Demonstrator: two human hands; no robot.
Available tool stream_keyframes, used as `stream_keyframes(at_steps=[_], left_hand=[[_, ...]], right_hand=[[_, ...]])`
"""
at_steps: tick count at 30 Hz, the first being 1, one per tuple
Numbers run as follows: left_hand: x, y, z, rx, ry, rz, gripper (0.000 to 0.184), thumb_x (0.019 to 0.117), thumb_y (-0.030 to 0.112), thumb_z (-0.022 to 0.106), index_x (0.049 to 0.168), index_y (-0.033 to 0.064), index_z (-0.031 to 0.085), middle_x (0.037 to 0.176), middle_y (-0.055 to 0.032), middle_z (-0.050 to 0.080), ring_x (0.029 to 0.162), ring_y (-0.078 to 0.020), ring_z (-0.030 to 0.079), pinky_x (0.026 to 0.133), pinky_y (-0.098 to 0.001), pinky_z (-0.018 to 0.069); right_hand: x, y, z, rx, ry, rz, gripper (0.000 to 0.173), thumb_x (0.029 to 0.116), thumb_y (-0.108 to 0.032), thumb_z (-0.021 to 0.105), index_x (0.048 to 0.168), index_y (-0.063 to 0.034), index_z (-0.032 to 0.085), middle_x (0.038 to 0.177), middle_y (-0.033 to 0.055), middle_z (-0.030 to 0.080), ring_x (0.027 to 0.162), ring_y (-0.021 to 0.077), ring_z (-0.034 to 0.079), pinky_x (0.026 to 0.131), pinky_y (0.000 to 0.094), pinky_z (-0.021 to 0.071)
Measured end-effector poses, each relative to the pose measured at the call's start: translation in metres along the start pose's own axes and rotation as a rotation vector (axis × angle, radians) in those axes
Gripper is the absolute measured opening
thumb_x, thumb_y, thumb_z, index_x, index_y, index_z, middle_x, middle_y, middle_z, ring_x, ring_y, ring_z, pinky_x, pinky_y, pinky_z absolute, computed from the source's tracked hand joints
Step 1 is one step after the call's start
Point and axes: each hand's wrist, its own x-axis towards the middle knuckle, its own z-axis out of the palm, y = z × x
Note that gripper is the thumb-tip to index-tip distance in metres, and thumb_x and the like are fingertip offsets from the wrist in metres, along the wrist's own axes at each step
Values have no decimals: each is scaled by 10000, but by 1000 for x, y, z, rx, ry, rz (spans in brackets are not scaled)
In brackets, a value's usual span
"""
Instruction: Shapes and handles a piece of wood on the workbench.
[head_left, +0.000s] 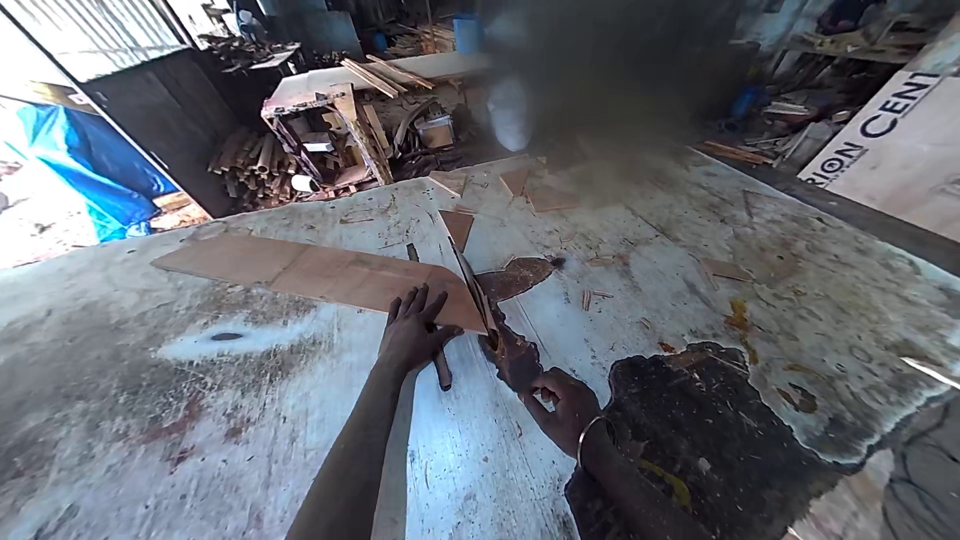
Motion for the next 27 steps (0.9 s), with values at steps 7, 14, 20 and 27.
stream_keyframes(at_steps=[7,14,20,27], left_hand=[[-48,28,-1,39,-63,-2,1062,791,922,422,1632,291,267,1708,47,204,1585,-143,101,1284,-472,47],[-58,41,4,49,-48,-118,1094,783,943,377,1622,246,303,1708,44,204,1587,-155,94,1284,-471,45],[-52,43,8,58,-29,-168,1077,797,932,368,1632,260,267,1710,46,198,1586,-167,108,1278,-493,55],[-37,46,7,41,28,-259,1058,802,913,410,1614,241,319,1703,14,227,1581,-204,147,1271,-517,79]], right_hand=[[-1,-6,0,-29,-49,-12,427,934,-565,601,951,-165,749,866,6,691,787,151,660,711,377,557],[-1,-7,-1,-52,-85,-2,431,934,-578,587,958,-180,750,883,1,700,812,149,670,727,382,561],[-5,-1,1,-29,-51,-26,420,931,-569,599,950,-178,751,857,-7,689,792,134,659,724,360,557],[-5,-4,-2,1,-38,-21,397,933,-542,602,934,-177,758,832,-4,679,769,133,647,710,351,545]])
